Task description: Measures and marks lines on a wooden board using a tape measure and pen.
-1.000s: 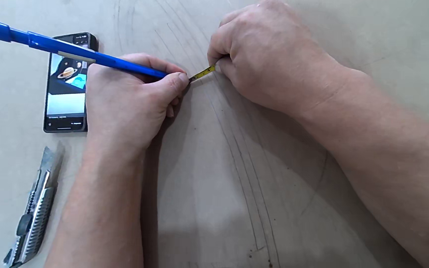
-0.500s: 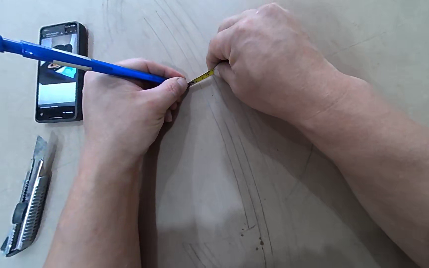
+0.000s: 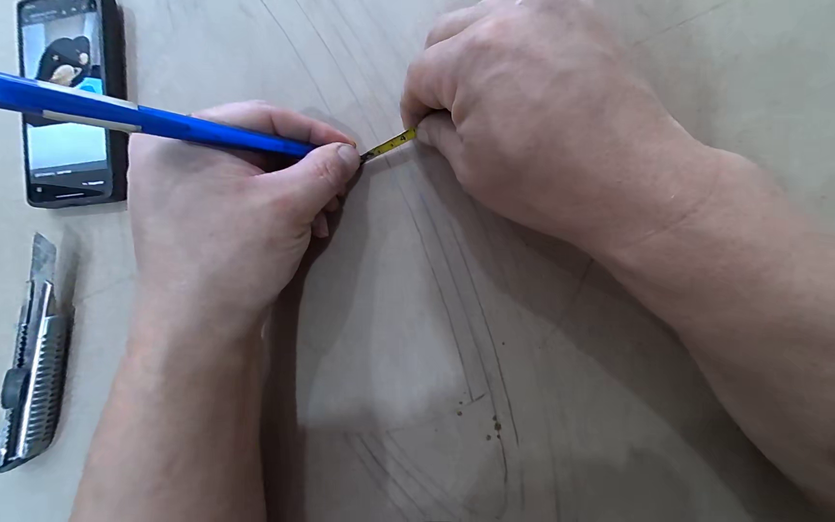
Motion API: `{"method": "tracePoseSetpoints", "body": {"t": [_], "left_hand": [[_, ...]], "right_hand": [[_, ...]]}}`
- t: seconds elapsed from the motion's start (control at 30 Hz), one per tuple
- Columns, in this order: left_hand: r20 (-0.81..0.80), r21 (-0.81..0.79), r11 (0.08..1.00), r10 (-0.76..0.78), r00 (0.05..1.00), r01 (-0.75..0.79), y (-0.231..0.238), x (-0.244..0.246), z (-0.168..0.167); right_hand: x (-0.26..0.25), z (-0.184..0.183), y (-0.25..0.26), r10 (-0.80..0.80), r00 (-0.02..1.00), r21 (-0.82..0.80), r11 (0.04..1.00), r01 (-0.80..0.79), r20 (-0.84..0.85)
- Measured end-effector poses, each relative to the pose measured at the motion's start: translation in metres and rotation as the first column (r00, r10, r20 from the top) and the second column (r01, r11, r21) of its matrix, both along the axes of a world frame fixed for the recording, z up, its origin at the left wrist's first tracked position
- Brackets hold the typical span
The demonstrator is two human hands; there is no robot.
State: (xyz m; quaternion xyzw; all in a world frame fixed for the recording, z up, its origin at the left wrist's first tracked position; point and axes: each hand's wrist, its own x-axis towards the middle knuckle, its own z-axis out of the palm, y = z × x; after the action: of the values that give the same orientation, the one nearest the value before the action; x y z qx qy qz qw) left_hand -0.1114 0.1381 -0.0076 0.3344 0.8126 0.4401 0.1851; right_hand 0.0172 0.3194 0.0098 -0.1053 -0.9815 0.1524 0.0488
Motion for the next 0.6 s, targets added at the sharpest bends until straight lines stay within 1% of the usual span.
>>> {"method": "tracePoseSetpoints", "body": {"t": [0.47, 0.6], "left_hand": [[-0.007, -0.003, 0.999, -0.034, 0.999, 0.034, -0.013, 0.017, -0.002], [0.005, 0.02, 0.998, -0.055, 0.998, 0.055, -0.017, 0.023, -0.003]], "right_hand": [[0.023, -0.001, -0.013, -0.002, 1.0, 0.01, 1.0, 0.002, -0.011], [0.029, -0.001, -0.017, 0.005, 1.0, 0.017, 1.0, -0.004, -0.017]]}}
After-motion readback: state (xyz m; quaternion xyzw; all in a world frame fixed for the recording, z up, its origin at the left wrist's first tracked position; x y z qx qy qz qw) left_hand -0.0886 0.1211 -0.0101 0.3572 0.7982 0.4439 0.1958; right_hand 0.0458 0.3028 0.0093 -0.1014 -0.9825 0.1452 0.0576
